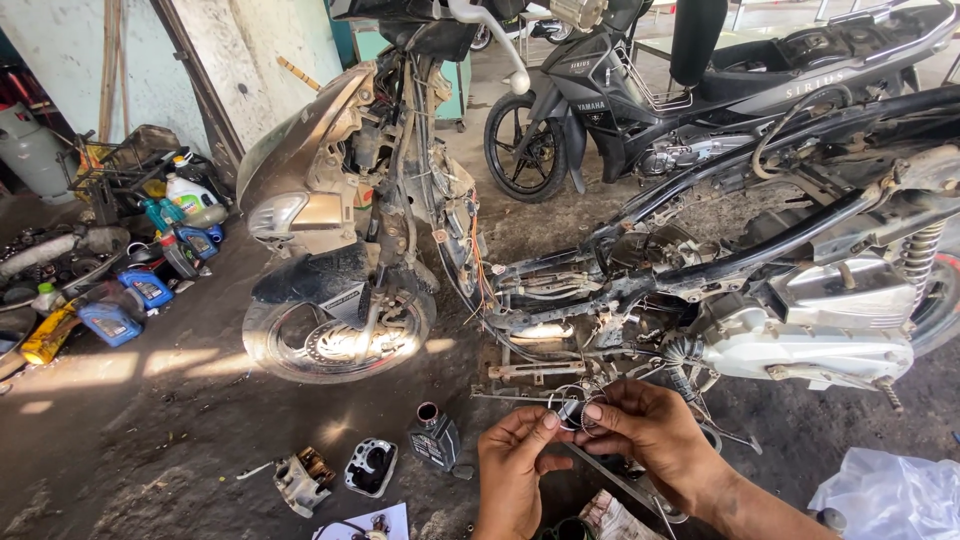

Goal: The person assembles a motorcycle engine by hand, starting with a piston and cylinder. They apply lubricant from a small container to the piston rings and cylinder walls. The person then installs the piston rings onto the piston and fits the piston into the cylinder, rotating and adjusting the components to ensure proper alignment.

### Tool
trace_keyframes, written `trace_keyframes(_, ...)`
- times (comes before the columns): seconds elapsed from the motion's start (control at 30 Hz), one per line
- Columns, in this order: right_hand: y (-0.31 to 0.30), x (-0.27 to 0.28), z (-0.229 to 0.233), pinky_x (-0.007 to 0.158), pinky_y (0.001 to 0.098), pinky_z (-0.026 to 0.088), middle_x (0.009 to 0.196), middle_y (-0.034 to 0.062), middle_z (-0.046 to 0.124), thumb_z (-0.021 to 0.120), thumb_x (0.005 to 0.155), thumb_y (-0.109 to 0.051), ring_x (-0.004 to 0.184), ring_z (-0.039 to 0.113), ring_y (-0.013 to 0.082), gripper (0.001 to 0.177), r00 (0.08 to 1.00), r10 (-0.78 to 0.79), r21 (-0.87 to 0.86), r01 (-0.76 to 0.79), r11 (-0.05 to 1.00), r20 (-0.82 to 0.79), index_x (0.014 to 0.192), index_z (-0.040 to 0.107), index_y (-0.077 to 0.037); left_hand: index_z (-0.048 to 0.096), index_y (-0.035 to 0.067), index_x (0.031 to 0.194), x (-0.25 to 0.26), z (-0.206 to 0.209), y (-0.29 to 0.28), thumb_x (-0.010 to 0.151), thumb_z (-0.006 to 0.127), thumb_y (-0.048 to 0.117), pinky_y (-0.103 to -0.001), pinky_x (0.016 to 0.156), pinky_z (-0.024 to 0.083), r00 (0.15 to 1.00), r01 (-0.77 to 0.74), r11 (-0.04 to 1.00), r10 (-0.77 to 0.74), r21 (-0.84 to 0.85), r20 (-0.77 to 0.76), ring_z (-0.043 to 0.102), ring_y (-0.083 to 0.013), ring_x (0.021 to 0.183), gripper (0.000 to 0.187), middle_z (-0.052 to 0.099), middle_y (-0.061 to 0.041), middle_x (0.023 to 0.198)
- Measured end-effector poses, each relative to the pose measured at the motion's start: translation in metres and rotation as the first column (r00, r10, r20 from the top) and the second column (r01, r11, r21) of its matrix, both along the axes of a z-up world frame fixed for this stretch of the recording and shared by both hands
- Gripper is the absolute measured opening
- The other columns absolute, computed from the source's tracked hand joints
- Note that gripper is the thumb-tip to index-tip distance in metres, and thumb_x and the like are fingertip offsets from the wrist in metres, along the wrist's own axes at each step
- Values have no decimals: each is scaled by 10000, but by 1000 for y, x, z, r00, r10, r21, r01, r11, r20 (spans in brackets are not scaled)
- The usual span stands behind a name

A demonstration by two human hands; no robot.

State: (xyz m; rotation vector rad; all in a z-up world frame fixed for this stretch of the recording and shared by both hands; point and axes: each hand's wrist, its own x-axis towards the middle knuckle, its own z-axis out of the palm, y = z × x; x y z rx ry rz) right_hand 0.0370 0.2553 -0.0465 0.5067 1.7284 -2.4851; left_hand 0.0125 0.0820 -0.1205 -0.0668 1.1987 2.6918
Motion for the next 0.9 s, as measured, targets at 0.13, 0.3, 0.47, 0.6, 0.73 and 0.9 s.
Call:
trace_keyframes(0.13, -2, 1, 2, 755, 457, 611, 921, 320, 716, 697, 906, 112, 819, 741, 427, 205, 1000, -18, 67, 19, 998, -25, 1085, 662, 206, 685, -115, 1005, 2, 5, 3, 916, 730, -21, -332, 530, 587, 998, -53, 997, 52, -48, -27, 743, -288, 732, 137, 741, -229, 819)
trace_keyframes(0.3, 5, 4, -4, 615, 342, 588, 761, 147, 773, 748, 883, 14, 647, 707, 240, 86, 976, 49, 553, 78, 829, -211, 960, 713, 31, 694, -68, 1002, -3, -6, 2, 911, 711, -21, -343, 545, 597, 960, -231, 963, 202, -138, -196, 735, -265, 714, 104, 760, -198, 813)
trace_keyframes(0.47, 9, 19, 15, 650, 345, 627, 957, 14, 796, 714, 839, -126, 707, 787, 201, 200, 828, 365, 905, 387, 178, -426, 1029, 657, -104, 689, -68, 967, -6, -2, -9, 915, 720, 2, -328, 556, 576, 908, -356, 923, 305, -145, -289, 683, -210, 680, 93, 701, -141, 758)
trace_keyframes(0.6, 9, 24, 25, 762, 258, 677, 1048, 78, 798, 686, 842, -12, 955, 813, 180, 130, 508, 501, 704, 381, 599, -701, 926, 603, -67, 702, -49, 961, -10, -1, -17, 910, 730, 5, -302, 562, 576, 887, -334, 930, 256, -153, -384, 679, -182, 698, 80, 727, -121, 798)
trace_keyframes(0.73, 18, 14, -2, 617, 351, 722, 944, 209, 786, 692, 885, 12, 699, 840, 240, 107, 745, 260, 410, 20, 912, -614, 872, 586, 18, 696, -59, 1002, -9, -7, -18, 907, 723, -29, -296, 591, 572, 870, -258, 955, 165, -144, -465, 674, -181, 724, 103, 731, -129, 898)
trace_keyframes(0.9, 15, 0, -6, 414, 310, 609, 899, 140, 828, 752, 838, 28, 466, 680, 173, 209, 829, 319, 462, -83, 883, -460, 1024, 657, 13, 690, -53, 1005, -11, -16, -14, 893, 723, -43, -278, 624, 572, 864, -175, 966, 59, -189, -501, 654, -162, 754, 117, 720, -121, 960)
